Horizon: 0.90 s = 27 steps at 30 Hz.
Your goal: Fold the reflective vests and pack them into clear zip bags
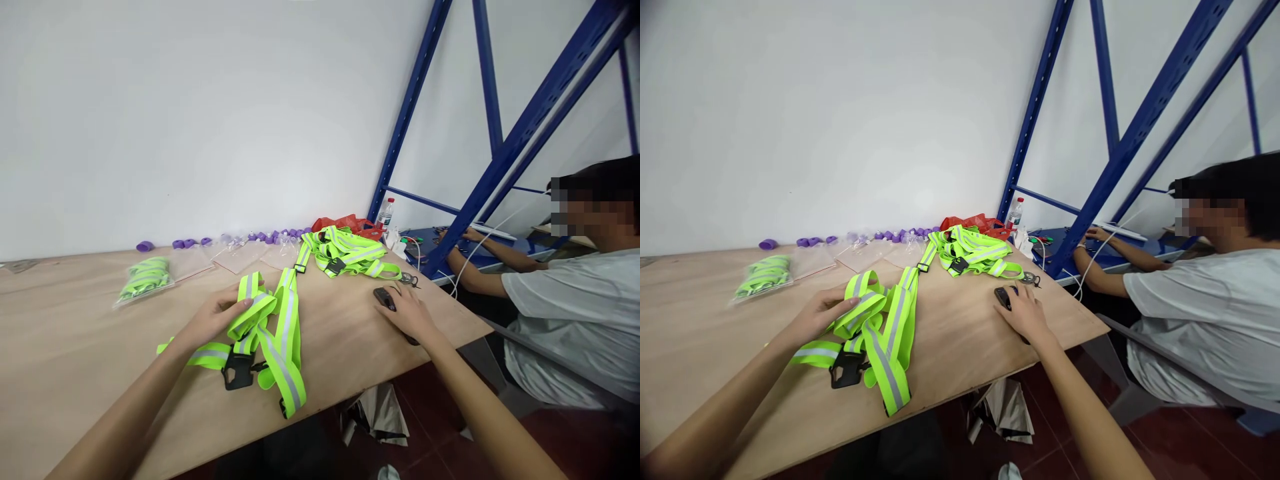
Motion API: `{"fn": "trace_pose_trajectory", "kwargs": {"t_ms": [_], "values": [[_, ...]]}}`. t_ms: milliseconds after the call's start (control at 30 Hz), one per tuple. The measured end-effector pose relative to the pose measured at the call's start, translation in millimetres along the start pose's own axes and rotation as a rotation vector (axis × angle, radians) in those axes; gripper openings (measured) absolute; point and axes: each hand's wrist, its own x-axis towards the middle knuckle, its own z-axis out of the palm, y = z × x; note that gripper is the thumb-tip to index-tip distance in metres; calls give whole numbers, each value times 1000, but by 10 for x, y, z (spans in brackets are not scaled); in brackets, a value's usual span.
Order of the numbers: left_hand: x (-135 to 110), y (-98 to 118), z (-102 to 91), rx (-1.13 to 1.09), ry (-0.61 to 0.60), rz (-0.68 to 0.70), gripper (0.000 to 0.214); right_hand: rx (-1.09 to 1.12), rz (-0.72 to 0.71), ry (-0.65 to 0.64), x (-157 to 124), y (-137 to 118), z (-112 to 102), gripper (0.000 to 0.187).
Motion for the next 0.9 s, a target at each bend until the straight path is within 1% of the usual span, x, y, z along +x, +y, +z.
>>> {"fn": "trace_pose_trajectory", "kwargs": {"t_ms": [100, 200, 300, 400, 500, 600, 667, 700, 767, 833, 900], "values": [[8, -126, 20, 15, 46, 5, 43, -67, -15, -24, 47, 75, 58, 54], [-16, -221, 3, -8, 62, -46, 42, -67, -51, -24, 67, 87, 63, 46], [-47, -275, -12, -52, 75, -65, 40, -9, -70, 40, 26, 82, 21, 33], [-58, -313, 1, -109, 79, -75, 39, 101, -110, 118, -105, -16, 8, 35], [-50, -363, 35, -163, 76, -94, 40, 247, -209, 114, -314, -287, 75, 33], [-42, -384, 78, -170, 82, -48, 41, 395, -327, 23, -536, -699, 164, 31], [-46, -344, 110, -160, 78, 4, 40, 497, -384, -50, -646, -996, 189, 34], [-55, -304, 127, -153, 77, 37, 38, 643, -387, -157, -685, -1136, 186, 34], [-91, -191, 162, -131, 74, 113, 36, 873, -383, -302, -731, -1384, 160, 34], [-158, -58, 196, -91, 62, 195, 33, 1086, -364, -388, -751, -1578, 125, 36], [-250, 66, 228, -50, 30, 269, 30, 1268, -327, -422, -768, -1725, 103, 45]]}}
